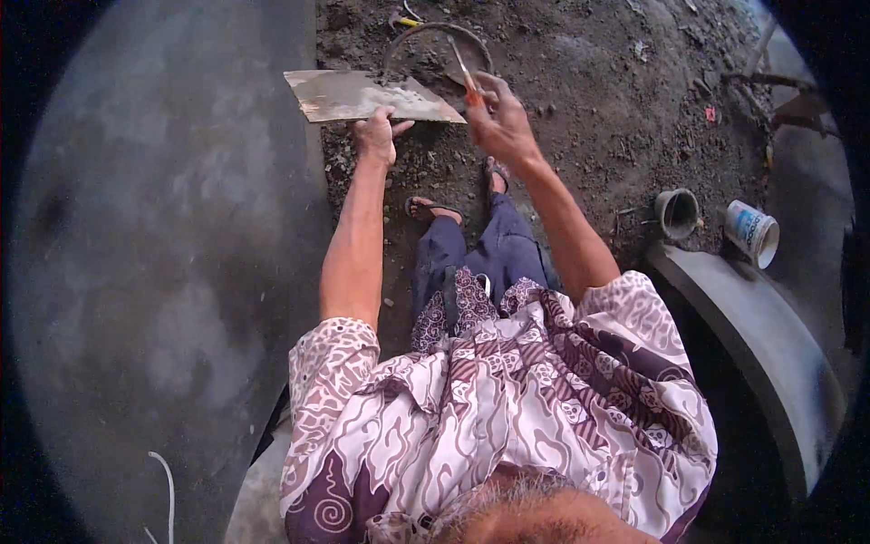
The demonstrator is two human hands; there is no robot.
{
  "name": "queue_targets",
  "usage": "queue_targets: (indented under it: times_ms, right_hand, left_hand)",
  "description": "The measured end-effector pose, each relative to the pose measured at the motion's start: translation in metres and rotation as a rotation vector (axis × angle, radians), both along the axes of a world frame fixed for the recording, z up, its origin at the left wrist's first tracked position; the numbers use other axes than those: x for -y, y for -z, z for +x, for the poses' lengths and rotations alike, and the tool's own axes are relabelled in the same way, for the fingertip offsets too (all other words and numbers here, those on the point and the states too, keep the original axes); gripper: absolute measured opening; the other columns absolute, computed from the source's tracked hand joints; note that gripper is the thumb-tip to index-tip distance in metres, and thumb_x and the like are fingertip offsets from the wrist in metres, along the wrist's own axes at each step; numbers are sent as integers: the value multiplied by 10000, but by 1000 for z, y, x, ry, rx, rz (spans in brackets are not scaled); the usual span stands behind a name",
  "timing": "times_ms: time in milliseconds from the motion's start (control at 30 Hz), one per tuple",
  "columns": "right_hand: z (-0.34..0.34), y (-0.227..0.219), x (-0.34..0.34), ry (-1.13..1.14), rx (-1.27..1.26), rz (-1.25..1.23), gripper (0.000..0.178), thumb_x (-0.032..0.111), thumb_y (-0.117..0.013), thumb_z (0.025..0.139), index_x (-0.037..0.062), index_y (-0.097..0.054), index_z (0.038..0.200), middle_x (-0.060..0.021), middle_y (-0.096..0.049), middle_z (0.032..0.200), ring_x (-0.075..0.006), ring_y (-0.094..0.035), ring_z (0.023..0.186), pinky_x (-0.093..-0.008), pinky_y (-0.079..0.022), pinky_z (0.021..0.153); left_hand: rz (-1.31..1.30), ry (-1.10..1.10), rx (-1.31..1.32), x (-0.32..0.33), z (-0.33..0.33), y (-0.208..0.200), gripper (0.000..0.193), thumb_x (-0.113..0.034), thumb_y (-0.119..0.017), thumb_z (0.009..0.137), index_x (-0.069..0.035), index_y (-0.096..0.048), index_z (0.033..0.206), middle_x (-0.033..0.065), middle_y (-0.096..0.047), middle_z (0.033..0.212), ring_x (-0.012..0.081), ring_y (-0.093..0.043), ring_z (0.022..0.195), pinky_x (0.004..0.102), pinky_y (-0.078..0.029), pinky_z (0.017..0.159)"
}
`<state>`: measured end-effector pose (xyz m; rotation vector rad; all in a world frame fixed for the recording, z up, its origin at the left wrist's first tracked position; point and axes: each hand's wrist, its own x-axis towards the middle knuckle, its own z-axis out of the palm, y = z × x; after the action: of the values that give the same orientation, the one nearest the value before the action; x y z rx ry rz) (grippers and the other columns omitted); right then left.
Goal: The person applies mortar around a wall opening using a hand tool while holding a wooden board. Then, the person chips concrete around the opening using a hammer and screwdriver and adjusts an electrical box in the wall by hand.
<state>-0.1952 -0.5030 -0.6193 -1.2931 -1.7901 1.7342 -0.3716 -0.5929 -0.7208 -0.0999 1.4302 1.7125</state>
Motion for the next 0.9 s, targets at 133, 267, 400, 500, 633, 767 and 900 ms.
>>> queue_targets:
  times_ms: [133,267,400,500,633,767,900]
  right_hand:
    - [-36,27,17,288,122,399,292,161,-560,872,7,-566,1120,-164,-645,886,-237,-640,765,-348,-493,646]
    - [-34,64,13,-282,278,455,211,170,-522,860,40,-629,988,-228,-643,802,-392,-643,751,-468,-498,682]
    - [-67,30,15,231,224,381,229,179,-531,858,70,-677,997,-251,-628,822,-390,-645,797,-445,-497,705]
    - [-48,55,5,-433,406,336,240,164,-531,853,89,-685,1021,-240,-640,830,-387,-647,798,-448,-498,704]
    - [-50,59,5,-192,222,422,265,202,-535,835,161,-672,1058,-229,-654,867,-413,-636,838,-485,-510,722]
    - [-63,43,23,-294,288,560,301,161,-528,888,106,-594,1176,-201,-646,954,-386,-622,852,-460,-492,733]
    - [-53,57,13,-410,-16,758,307,173,-544,889,64,-588,1174,-207,-644,960,-378,-624,845,-458,-494,723]
  left_hand:
    - [-72,-51,-24,4,-5,-8,293,-49,-575,740,100,-548,990,144,-554,1016,265,-610,887,390,-626,603]
    - [-133,-3,-42,5,-9,-10,305,-82,-576,742,126,-549,964,164,-561,999,272,-623,850,385,-623,611]
    - [-151,-17,-52,14,-30,-15,228,-77,-576,764,118,-564,880,158,-566,964,271,-633,807,390,-623,608]
    - [-101,18,-34,3,-22,-24,177,-60,-571,784,90,-569,878,147,-572,930,272,-637,793,396,-623,585]
    - [-62,-51,-18,12,-24,-28,264,-31,-566,743,121,-564,958,148,-572,989,264,-636,850,374,-629,597]
    - [-94,-11,-40,26,-25,-46,234,-46,-552,775,99,-567,958,139,-584,991,258,-639,842,390,-627,624]
    - [-9,18,-44,37,-22,-53,230,-60,-524,816,72,-580,995,139,-606,1023,262,-642,883,401,-621,674]
